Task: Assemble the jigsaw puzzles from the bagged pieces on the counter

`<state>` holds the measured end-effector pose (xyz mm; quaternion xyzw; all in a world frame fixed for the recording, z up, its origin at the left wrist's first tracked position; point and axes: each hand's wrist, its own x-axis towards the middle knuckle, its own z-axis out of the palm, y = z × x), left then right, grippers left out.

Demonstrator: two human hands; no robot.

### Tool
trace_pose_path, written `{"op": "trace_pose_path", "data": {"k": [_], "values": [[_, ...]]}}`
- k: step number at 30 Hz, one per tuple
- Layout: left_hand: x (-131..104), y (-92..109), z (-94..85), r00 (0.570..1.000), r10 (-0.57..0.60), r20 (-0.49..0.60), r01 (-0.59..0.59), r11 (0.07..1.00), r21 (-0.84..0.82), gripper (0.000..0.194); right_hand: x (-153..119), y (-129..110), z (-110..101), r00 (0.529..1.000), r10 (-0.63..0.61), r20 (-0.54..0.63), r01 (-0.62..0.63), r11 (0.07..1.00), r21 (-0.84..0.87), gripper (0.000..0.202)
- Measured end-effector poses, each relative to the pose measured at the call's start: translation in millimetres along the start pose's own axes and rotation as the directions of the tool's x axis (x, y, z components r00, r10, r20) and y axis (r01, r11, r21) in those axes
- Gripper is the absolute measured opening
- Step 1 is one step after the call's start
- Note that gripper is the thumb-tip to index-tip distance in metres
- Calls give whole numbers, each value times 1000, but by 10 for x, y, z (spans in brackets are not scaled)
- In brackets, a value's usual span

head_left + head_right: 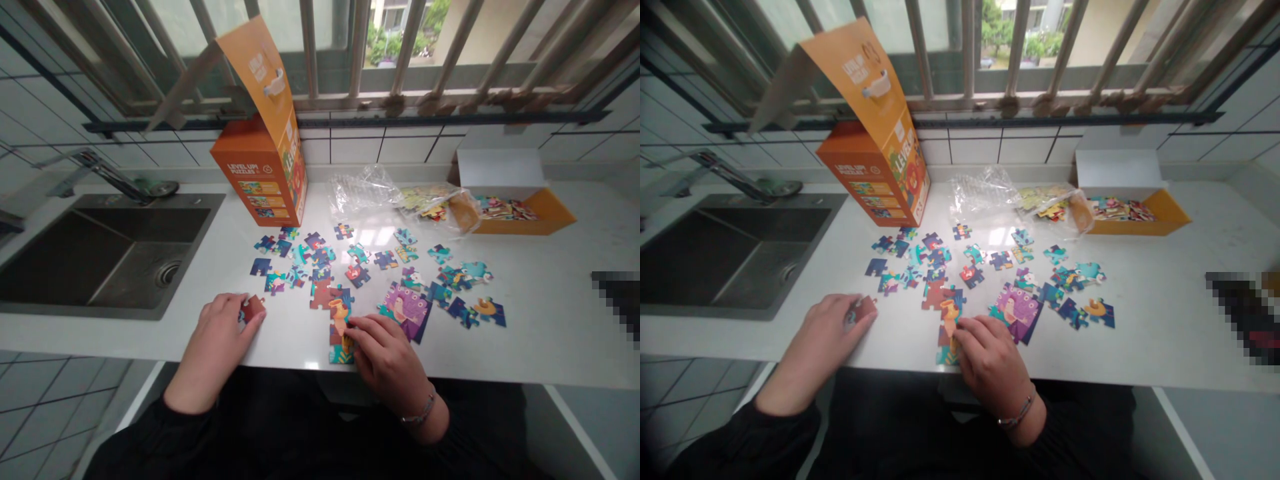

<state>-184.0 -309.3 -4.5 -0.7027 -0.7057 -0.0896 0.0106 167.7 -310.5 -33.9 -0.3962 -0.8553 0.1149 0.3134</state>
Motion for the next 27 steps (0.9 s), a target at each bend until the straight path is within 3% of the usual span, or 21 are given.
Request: {"op": "trace_pose_path", "data": {"k": [5,11,17,27], "values": [[54,-57,-32,992,21,125,8,974,-227,36,-1,-2,5,1000,4,-3,-4,1000,-7,29],[97,229,-74,982,110,155,-27,888,-459,31,-9,-6,3,1000,17,-4,-17,1000,-7,30],[126,561,18,989,90,116,-25,883,-470,33,-9,-11,1,1000,24,-11,-25,1000,-18,30],[109,804,109,982,188,31,-150,864,-480,40,-21,4,7,1000,22,14,-22,1000,-16,29]]}}
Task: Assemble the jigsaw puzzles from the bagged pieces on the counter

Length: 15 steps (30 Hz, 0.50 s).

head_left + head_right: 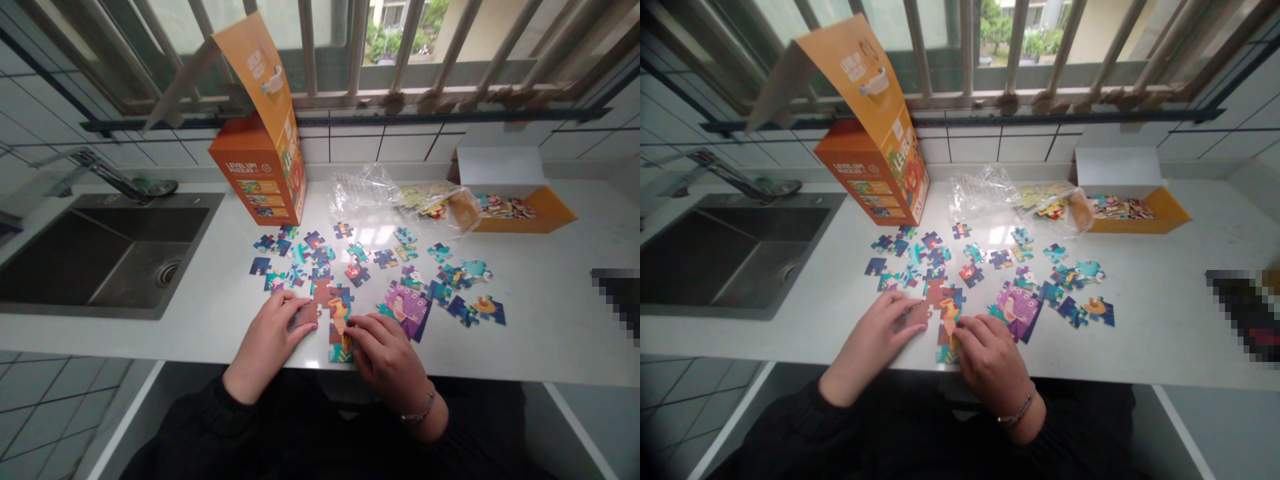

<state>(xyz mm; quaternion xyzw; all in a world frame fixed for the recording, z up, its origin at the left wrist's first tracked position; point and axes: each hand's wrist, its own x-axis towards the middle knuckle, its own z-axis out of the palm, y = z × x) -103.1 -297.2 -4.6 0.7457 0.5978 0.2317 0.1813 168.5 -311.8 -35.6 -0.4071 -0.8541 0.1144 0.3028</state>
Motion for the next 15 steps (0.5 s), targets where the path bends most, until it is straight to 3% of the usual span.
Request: {"op": "trace_pose_path", "data": {"k": [4,9,15], "values": [[7,17,48,999,31,-13,-31,999,-23,45,18,-8,-15,1000,-9,-14,9,1000,-4,28],[-13,-26,100,999,-27,-47,27,1000,-6,64,28,-17,-21,1000,-3,-15,3,1000,-1,28],[-33,-33,107,999,2,-50,-2,1000,9,57,28,-21,-20,1000,-3,-16,3,1000,-5,29]]}}
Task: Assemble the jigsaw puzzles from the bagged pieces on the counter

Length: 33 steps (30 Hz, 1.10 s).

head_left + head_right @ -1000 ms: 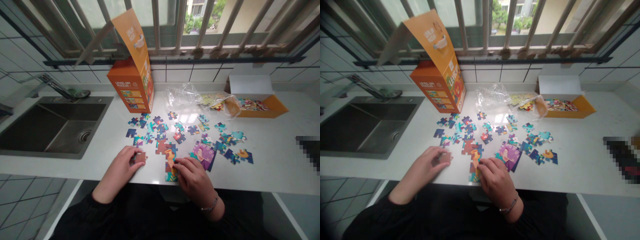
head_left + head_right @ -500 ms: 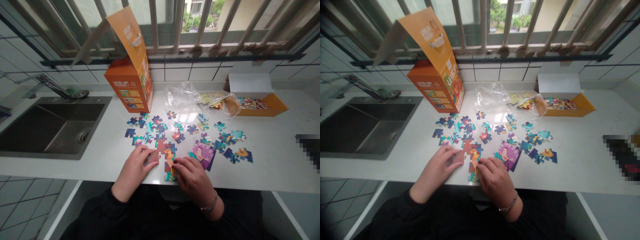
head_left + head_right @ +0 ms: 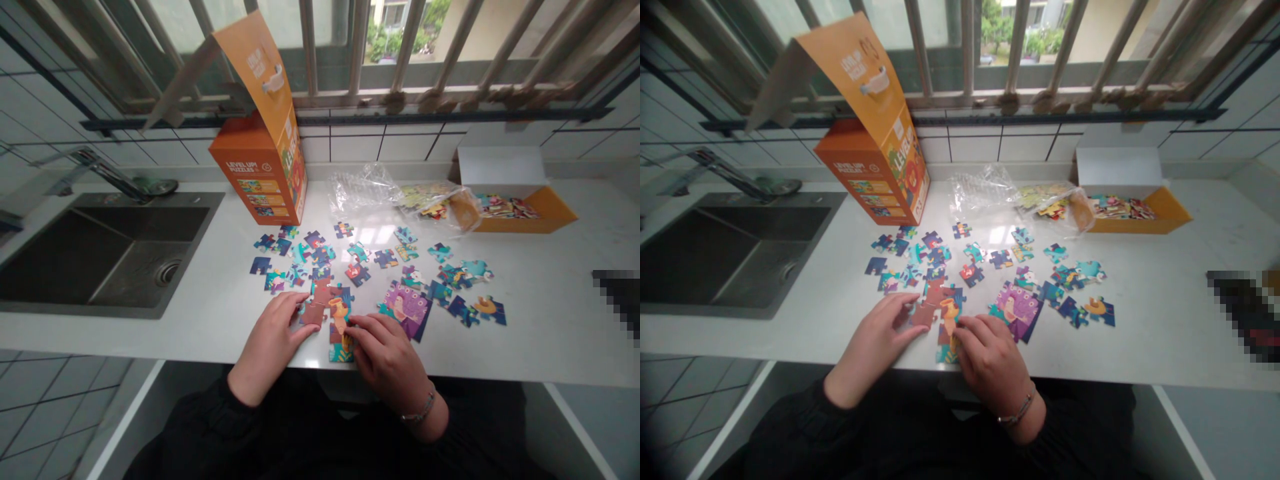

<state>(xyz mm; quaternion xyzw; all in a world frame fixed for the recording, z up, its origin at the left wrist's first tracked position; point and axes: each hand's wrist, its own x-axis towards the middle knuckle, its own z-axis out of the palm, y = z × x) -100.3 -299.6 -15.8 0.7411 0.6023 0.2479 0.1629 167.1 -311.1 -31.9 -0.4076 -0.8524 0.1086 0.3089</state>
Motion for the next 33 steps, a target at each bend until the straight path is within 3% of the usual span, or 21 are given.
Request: {"op": "trace_pose_path", "data": {"k": [8,27,33], "values": [[-21,55,15,999,43,9,-43,999,-18,44,3,5,-8,1000,-10,2,10,1000,-2,29],[-72,206,89,999,-9,39,10,1000,-20,46,-5,11,-3,1000,-4,25,4,1000,-4,27],[-111,227,21,993,79,85,-77,997,-31,36,5,4,-8,1000,3,28,-3,1000,-1,27]]}}
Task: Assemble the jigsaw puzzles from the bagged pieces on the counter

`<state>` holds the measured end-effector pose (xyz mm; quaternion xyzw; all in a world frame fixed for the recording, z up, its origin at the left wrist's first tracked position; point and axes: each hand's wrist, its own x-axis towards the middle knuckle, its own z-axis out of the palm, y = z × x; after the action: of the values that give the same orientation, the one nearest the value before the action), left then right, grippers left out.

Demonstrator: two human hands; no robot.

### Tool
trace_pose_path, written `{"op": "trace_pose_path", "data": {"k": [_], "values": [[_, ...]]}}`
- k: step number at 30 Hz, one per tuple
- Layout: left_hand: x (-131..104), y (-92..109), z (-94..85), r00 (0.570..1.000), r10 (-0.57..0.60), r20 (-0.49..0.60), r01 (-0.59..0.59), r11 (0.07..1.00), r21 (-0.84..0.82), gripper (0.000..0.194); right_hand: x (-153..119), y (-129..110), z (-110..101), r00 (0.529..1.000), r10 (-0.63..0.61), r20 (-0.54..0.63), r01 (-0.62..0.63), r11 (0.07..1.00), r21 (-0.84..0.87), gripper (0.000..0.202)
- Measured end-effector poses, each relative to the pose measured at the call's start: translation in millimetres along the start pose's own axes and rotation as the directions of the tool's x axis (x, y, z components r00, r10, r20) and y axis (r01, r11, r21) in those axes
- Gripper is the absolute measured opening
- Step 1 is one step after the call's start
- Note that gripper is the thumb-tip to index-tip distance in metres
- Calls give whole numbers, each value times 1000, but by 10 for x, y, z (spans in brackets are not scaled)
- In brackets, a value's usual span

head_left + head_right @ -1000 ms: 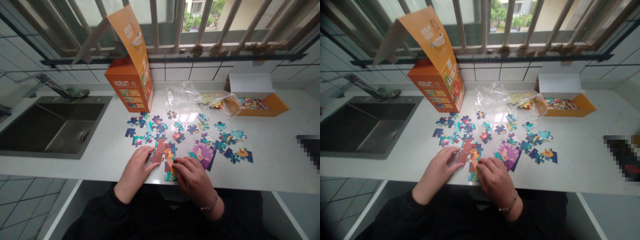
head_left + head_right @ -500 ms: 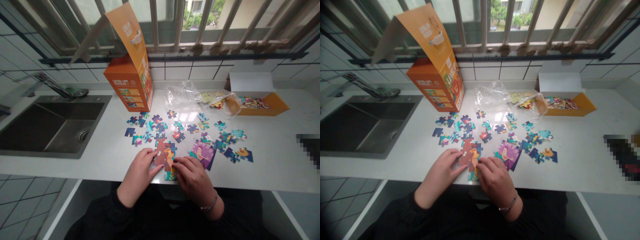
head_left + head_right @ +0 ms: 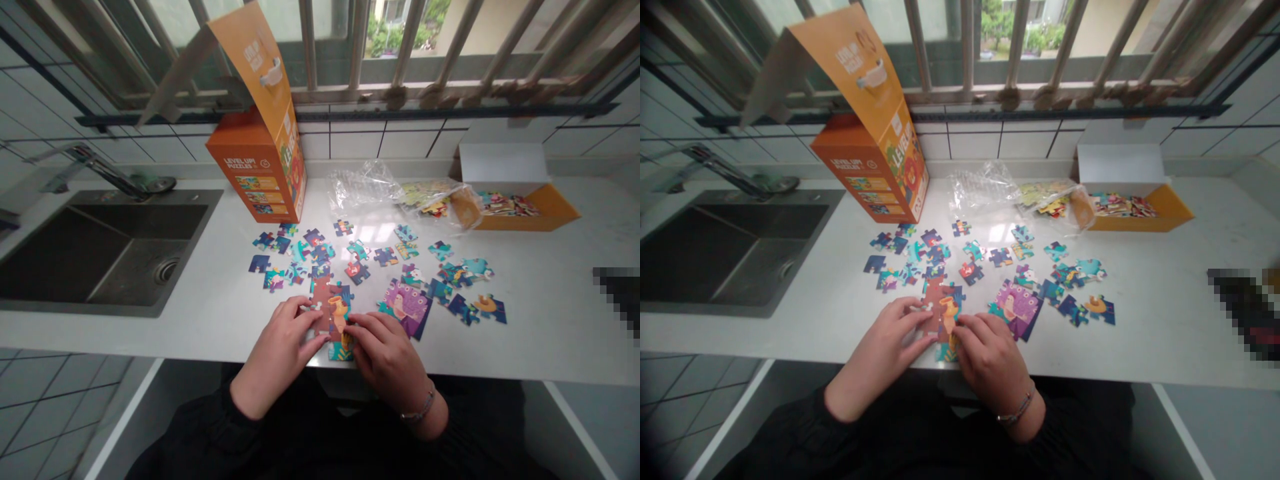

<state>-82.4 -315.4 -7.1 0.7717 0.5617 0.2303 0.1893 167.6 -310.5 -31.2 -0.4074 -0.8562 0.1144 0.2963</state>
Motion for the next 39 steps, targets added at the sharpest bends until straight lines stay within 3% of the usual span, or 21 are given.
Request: {"op": "trace_pose_path", "data": {"k": [13,19,28,39], "values": [[-43,-13,-43,998,59,35,-61,997,56,28,8,-5,-4,1000,-3,-20,3,1000,4,27],[-48,-15,-46,999,-22,37,22,1000,4,48,8,-5,-11,1000,-7,-8,7,1000,4,25],[-38,-85,-92,997,-28,67,28,1000,8,40,6,-9,-11,1000,-2,-12,2,1000,-5,27],[29,-75,-80,978,-200,54,205,973,-107,61,17,-13,-19,1000,-5,-13,5,1000,-1,26]]}}
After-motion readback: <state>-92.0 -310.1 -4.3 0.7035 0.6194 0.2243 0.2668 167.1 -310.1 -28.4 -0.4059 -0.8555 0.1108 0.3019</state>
